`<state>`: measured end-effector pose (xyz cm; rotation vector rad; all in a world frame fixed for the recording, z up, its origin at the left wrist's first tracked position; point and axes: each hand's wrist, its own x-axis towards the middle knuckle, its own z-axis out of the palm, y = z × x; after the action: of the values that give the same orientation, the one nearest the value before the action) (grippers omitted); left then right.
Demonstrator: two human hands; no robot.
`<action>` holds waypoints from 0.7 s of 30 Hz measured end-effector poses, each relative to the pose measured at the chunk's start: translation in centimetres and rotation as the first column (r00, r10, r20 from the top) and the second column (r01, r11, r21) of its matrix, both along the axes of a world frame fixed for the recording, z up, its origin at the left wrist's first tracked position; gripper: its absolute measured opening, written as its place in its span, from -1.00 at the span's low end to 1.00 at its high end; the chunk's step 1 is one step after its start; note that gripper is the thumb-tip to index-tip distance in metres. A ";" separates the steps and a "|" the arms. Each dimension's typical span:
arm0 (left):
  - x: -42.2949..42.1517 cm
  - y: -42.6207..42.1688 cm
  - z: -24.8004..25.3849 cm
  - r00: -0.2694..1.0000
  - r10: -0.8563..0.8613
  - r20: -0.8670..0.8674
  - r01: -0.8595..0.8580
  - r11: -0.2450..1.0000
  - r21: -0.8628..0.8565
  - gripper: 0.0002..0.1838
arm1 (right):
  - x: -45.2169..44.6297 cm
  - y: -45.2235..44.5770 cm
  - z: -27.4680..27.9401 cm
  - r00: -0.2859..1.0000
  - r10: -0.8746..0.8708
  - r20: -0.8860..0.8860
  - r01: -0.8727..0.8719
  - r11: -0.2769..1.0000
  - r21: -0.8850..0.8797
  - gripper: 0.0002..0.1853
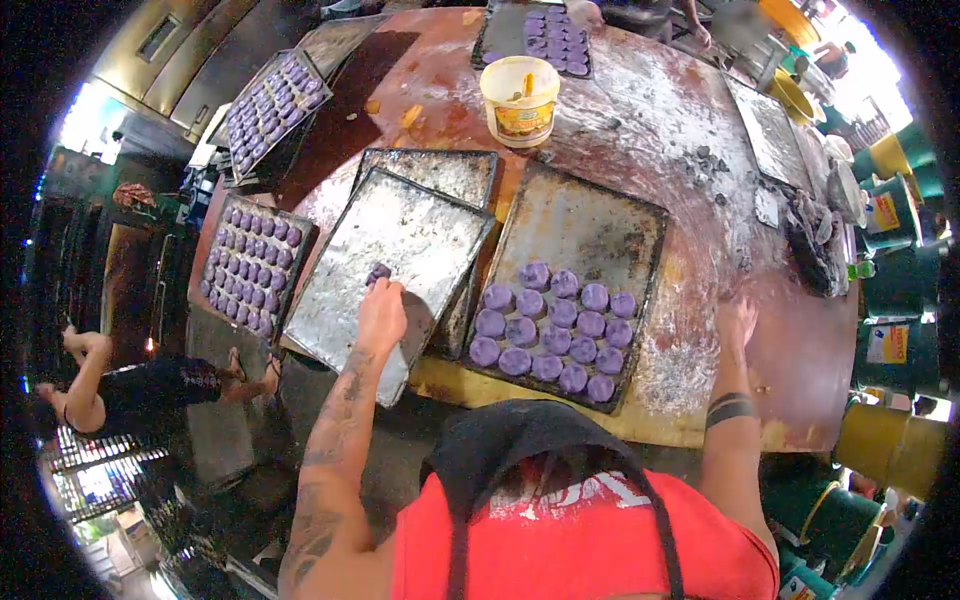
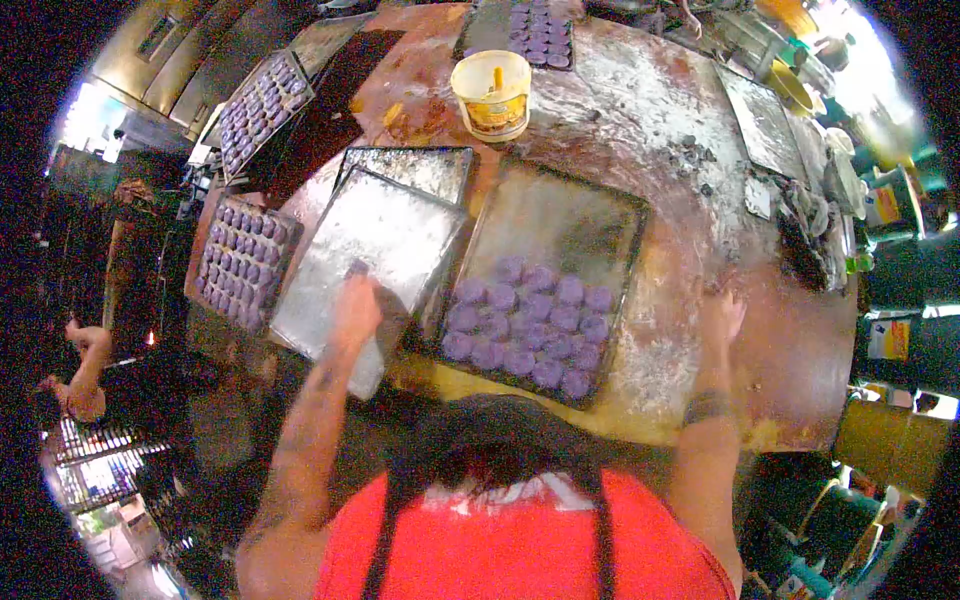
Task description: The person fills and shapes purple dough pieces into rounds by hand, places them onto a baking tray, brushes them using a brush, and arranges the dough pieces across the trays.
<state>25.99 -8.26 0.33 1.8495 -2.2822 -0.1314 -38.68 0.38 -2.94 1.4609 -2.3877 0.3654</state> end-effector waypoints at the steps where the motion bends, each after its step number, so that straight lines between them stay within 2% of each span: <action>1: 0.9 0.1 -1.3 0.999 -0.009 -0.045 0.009 1.000 -0.020 -0.78 | -0.4 2.1 0.3 0.995 -0.103 -0.019 0.104 0.989 0.104 -0.52; 2: 1.3 -0.1 -2.0 0.998 0.017 -0.053 -0.017 1.000 0.003 -0.72 | -1.1 3.6 -0.2 0.955 -0.230 0.187 0.191 0.960 0.204 -0.59; 3: 0.1 -0.3 -1.1 0.967 0.133 -0.219 -0.109 0.987 0.118 -0.70 | -1.5 4.5 -1.8 0.951 -0.236 0.199 0.205 0.965 0.166 -0.60; 5: -3.3 -0.4 1.6 0.788 0.393 -0.474 -0.216 0.898 0.384 -0.65 | -2.3 5.8 -5.9 0.943 -0.245 0.224 0.229 0.969 0.096 -0.62; 6: -3.9 -1.0 -1.0 0.521 0.407 -0.750 -0.056 0.894 0.445 -0.61 | -0.1 5.5 -4.7 0.909 -0.177 0.377 0.182 0.983 0.022 -0.63; 7: -6.6 -0.8 -0.2 0.127 0.554 -0.823 0.081 0.821 0.565 -0.63 | 4.3 4.1 -1.4 0.819 -0.052 0.571 0.107 0.992 -0.064 -0.63; 8: -9.7 -0.2 2.1 0.019 0.583 -0.812 0.173 0.798 0.577 -0.65 | 8.8 2.7 1.3 0.701 0.061 0.711 0.042 0.991 -0.125 -0.64; 9: -11.5 -0.2 0.4 -0.148 0.636 -0.757 0.294 0.759 0.580 -0.64 | 12.9 1.4 3.8 0.589 0.151 0.794 -0.029 0.986 -0.166 -0.65; 10: -13.4 -0.5 -0.4 -0.127 0.643 -0.755 0.345 0.742 0.575 -0.65 | 17.0 0.3 6.0 0.493 0.228 0.840 -0.112 0.974 -0.199 -0.66; 11: -15.5 -0.1 1.6 -0.136 0.642 -0.755 0.386 0.736 0.556 -0.66 | 19.4 -0.8 5.6 0.456 0.326 0.828 -0.222 0.943 -0.248 -0.69; 13: -18.4 0.6 4.4 0.015 0.593 -0.805 0.346 0.752 0.561 -0.66 | 24.7 -1.8 10.1 0.356 0.600 0.716 -0.427 0.786 -0.446 -0.72; 15: -19.2 1.2 6.2 0.000 0.614 -0.789 0.458 0.702 0.546 -0.66 | 28.1 -1.8 14.0 0.253 0.539 0.803 -0.464 0.796 -0.388 -0.74; 18: -19.7 2.5 6.6 -0.055 0.605 -0.795 0.543 0.686 0.485 -0.67 | 28.9 -2.0 14.5 0.446 0.638 0.628 -0.562 0.746 -0.358 -0.71; 21: -19.7 3.1 7.0 -0.131 0.615 -0.778 0.564 0.691 0.451 -0.68 | 30.2 -2.0 12.8 0.517 0.748 0.416 -0.670 0.657 -0.347 -0.65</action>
<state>6.24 -5.15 7.37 0.9049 -0.7657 -2.0196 -8.48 -1.65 9.85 2.4905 -1.8574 1.2647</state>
